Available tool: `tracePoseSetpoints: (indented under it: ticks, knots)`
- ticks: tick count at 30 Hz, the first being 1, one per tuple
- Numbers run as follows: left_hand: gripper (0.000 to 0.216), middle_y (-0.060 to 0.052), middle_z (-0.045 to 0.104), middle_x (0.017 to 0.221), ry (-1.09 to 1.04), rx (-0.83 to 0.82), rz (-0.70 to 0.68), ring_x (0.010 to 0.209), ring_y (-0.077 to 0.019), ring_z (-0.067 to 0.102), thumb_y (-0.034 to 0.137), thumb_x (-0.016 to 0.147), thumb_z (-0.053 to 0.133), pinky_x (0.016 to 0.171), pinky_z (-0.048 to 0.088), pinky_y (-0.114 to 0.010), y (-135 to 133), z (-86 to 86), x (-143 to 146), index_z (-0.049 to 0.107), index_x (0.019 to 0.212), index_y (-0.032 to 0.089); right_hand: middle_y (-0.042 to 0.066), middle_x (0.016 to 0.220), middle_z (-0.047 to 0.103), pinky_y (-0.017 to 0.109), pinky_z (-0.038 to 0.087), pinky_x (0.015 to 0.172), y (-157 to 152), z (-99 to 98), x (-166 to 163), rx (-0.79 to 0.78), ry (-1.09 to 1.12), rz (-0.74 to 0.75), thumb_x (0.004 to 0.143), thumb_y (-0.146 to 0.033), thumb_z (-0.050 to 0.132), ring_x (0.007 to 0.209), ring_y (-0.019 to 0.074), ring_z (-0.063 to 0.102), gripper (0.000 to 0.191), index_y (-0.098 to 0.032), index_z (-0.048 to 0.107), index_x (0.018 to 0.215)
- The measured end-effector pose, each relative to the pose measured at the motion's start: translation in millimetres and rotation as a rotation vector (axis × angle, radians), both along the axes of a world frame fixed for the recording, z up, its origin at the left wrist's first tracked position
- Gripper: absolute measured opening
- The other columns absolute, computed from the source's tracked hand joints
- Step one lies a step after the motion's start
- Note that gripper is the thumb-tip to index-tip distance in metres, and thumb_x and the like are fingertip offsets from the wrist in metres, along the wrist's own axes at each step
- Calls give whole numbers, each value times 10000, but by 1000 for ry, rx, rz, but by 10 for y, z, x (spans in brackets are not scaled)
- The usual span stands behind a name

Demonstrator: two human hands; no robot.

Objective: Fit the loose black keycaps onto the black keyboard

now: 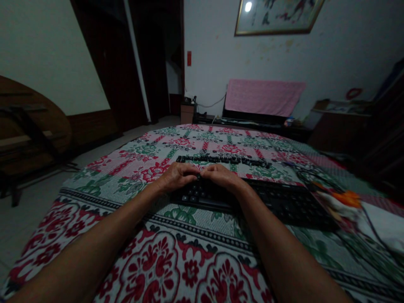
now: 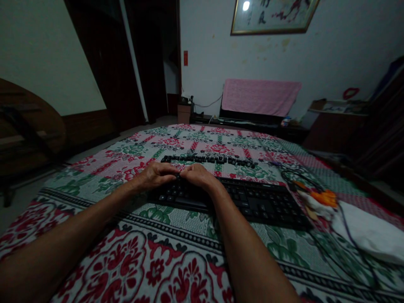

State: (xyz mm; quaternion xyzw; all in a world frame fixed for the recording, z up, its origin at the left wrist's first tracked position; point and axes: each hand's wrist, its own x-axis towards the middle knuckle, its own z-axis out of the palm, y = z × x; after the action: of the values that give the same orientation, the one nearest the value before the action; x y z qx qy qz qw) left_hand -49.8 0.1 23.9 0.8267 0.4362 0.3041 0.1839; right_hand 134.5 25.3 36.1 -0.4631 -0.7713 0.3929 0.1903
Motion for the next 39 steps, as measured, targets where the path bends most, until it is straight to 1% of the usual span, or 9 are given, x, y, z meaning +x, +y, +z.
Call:
tracePoseSetpoints:
  ticks: [4, 8, 12, 15, 18, 21, 25, 31, 39]
  knots:
    - [240, -20, 640, 841, 80, 66, 19, 788, -125, 562, 212, 721, 541, 733, 411, -222, 1, -38, -13, 667, 926, 220, -63, 450, 317, 208, 183, 409, 34, -72, 5, 71, 3, 51, 687, -359, 471, 419, 48, 255, 255, -149, 494, 545]
    - [210, -21, 626, 781, 93, 18, 13, 739, -118, 548, 234, 713, 554, 704, 406, -215, 30, -87, -58, 676, 877, 190, -46, 510, 422, 188, 242, 443, 92, -182, 1, 183, 56, 98, 692, -365, 485, 468, 51, 328, 266, -128, 569, 604]
    - [224, -22, 632, 784, 38, -122, -9, 733, -120, 546, 256, 697, 565, 668, 406, -211, 52, -109, -85, 676, 865, 158, -24, 581, 522, 182, 292, 478, 120, -228, 0, 197, 64, 119, 696, -365, 497, 530, 68, 416, 274, -128, 634, 690]
    - [229, -15, 627, 746, 7, -228, -16, 683, -110, 536, 262, 668, 585, 614, 397, -201, 70, -100, -88, 682, 837, 141, -20, 588, 536, 182, 291, 475, 109, -215, 5, 195, 44, 127, 698, -351, 505, 532, 71, 420, 269, -132, 658, 728]
    - [243, 1, 616, 673, -3, -352, -8, 599, -91, 505, 262, 642, 602, 555, 376, -195, 85, -69, -88, 682, 831, 132, -20, 580, 530, 180, 282, 467, 93, -190, 9, 207, 28, 155, 701, -330, 510, 522, 66, 407, 255, -126, 663, 715]
    - [270, 25, 582, 585, -29, -507, 54, 501, -71, 452, 265, 620, 614, 482, 342, -191, 76, -17, -86, 673, 845, 127, -23, 569, 520, 176, 274, 455, 89, -179, 7, 213, 29, 186, 716, -311, 494, 506, 60, 397, 253, -118, 656, 697]
    - [298, 51, 526, 505, -50, -631, 154, 408, -55, 382, 282, 598, 626, 403, 286, -189, 50, 44, -85, 663, 859, 142, -27, 564, 533, 169, 285, 459, 93, -179, -4, 192, 15, 142, 715, -285, 495, 509, 60, 415, 231, -115, 652, 710]
    - [315, 49, 534, 517, -62, -702, 207, 405, -53, 392, 298, 568, 651, 379, 273, -181, 99, 44, -92, 660, 852, 161, -12, 627, 592, 172, 329, 504, 75, -153, -7, 206, 3, 134, 696, -248, 515, 545, 70, 461, 222, -108, 680, 746]
    - [295, 64, 501, 477, 30, -694, 254, 367, -51, 365, 276, 562, 653, 354, 267, -187, 91, 116, -21, 656, 836, 167, -10, 652, 597, 165, 338, 514, 70, -158, -10, 241, -6, 149, 690, -240, 527, 558, 69, 473, 218, -110, 693, 744]
